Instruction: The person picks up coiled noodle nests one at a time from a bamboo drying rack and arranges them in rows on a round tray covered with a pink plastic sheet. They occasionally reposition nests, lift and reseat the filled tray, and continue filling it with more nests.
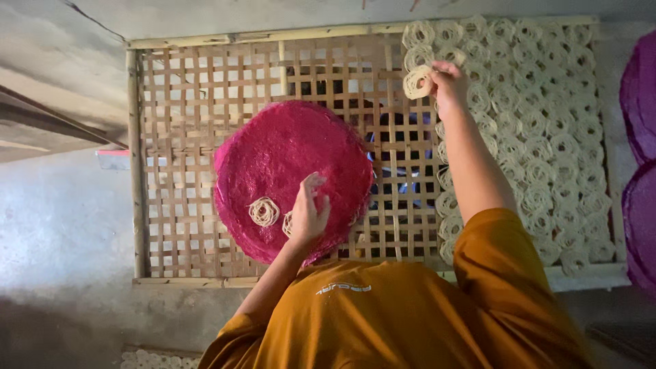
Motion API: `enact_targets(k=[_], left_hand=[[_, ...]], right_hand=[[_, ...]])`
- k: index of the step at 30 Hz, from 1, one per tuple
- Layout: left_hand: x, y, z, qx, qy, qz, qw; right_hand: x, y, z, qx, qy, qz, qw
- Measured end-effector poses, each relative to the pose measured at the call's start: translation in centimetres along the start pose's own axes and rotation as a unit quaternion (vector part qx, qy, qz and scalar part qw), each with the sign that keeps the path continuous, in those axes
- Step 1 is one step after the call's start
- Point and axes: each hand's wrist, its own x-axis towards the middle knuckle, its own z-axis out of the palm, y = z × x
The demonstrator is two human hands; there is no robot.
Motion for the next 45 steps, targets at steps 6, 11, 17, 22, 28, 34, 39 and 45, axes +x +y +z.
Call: enact_targets(k=[6,11,17,22,28,34,39,45], left_hand=[[-0.8,-2.6,-2.1,0.034,0.029,-0.083,0.996],[-1.5,-2.8,-2.3,0.026,0.045,-0.095,0.994],[-1.7,-3.2,-3.0,0.097,0.021,-0.085,0.991],[-3.7,-6.0,-5.8,0.293,0.033,-0.050,0.954],[-7.2,-8.7,-6.0,0.425,-0.018,-0.058,0.903],[-6.8,-8.6,-5.0,0.321,-0.017,-0.077,0.944],[-5.1,-8.7,-4.7,0.365,-0.016,-0.046,0.930],[-4.9,-9.3,-4.8,0.259,-0.079,-0.139,0.953]], right_hand=[[0.8,1.4,0.7,-0.411,0.074,-0.214,0.883],[-0.1,2.6,0.0,-0.551,0.053,-0.312,0.773],[-0.6,3.7,-1.0,-0.607,0.077,-0.354,0.707],[-3.9,7.1,0.3,-0.575,0.022,-0.356,0.737],[-15.3,10.6,4.9,-0.430,-0.163,-0.384,0.801],[-21.7,11.9,8.8,-0.346,-0.216,-0.382,0.829],[-24.5,12.5,9.6,-0.340,-0.257,-0.394,0.814],[-28.7,11.9,9.8,-0.314,-0.289,-0.334,0.840]])
